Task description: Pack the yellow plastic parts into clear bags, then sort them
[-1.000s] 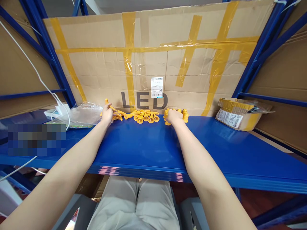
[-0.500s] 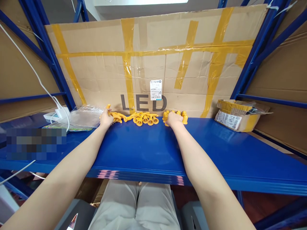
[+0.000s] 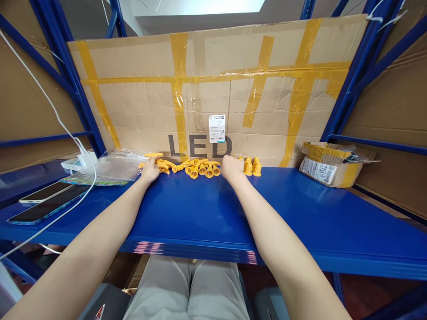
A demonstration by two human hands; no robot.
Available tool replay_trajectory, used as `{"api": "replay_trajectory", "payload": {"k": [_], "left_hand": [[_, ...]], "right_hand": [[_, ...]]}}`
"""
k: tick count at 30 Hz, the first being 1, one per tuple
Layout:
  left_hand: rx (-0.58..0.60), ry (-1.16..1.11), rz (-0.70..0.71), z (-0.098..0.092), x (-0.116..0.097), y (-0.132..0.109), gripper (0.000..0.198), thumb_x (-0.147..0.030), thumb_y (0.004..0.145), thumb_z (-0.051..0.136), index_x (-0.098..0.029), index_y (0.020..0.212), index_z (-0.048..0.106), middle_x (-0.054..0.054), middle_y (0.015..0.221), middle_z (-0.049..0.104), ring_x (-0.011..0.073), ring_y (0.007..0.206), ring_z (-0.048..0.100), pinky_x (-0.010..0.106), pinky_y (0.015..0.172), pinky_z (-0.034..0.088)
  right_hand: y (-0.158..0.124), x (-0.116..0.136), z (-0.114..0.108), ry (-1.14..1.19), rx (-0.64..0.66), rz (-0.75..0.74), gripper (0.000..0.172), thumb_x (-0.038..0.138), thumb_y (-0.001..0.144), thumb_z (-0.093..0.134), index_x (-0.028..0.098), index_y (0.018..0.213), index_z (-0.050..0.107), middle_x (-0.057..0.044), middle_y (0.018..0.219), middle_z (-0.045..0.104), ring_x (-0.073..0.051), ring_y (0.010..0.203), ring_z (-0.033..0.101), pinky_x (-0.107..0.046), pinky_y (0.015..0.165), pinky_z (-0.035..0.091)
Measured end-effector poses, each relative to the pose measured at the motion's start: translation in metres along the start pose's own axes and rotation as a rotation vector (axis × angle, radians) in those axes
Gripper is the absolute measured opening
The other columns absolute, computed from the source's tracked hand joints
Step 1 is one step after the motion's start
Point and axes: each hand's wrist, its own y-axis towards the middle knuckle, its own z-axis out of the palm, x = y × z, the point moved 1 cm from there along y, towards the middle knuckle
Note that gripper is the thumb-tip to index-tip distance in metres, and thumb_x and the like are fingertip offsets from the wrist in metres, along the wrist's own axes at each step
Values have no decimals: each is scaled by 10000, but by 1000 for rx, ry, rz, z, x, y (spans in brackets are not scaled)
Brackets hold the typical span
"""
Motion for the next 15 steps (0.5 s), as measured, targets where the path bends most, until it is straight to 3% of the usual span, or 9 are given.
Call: {"api": "replay_trajectory", "payload": {"k": [7, 12, 15], "left_hand": [[64, 39, -12, -1, -6, -4, 650, -72, 717, 558, -271, 1332, 488, 98, 1471, 436, 307, 1391, 357, 492, 1139, 272], [46, 34, 15, -2, -6, -7, 599, -106, 770, 559, -242, 1345, 459, 134, 1377, 544, 324, 1305, 476, 495, 1057, 368], [38, 50, 55, 0, -8, -7, 569, -74, 780, 539, -205, 1328, 462, 145, 1410, 506, 320, 1309, 469, 474, 1052, 382]], "right_hand": [[0, 2, 3, -8, 27, -38, 319, 271, 904, 478, 99, 1131, 622, -187, 1177, 659, -273, 1092, 619, -379, 922, 405], [0, 3, 3, -5, 41, -44, 323, 272, 906, 484, 97, 1137, 628, -184, 1190, 653, -272, 1100, 615, -371, 923, 411], [-2, 4, 2, -7, 53, -47, 327, 269, 910, 478, 98, 1145, 628, -187, 1196, 648, -272, 1103, 613, -368, 915, 418]]}}
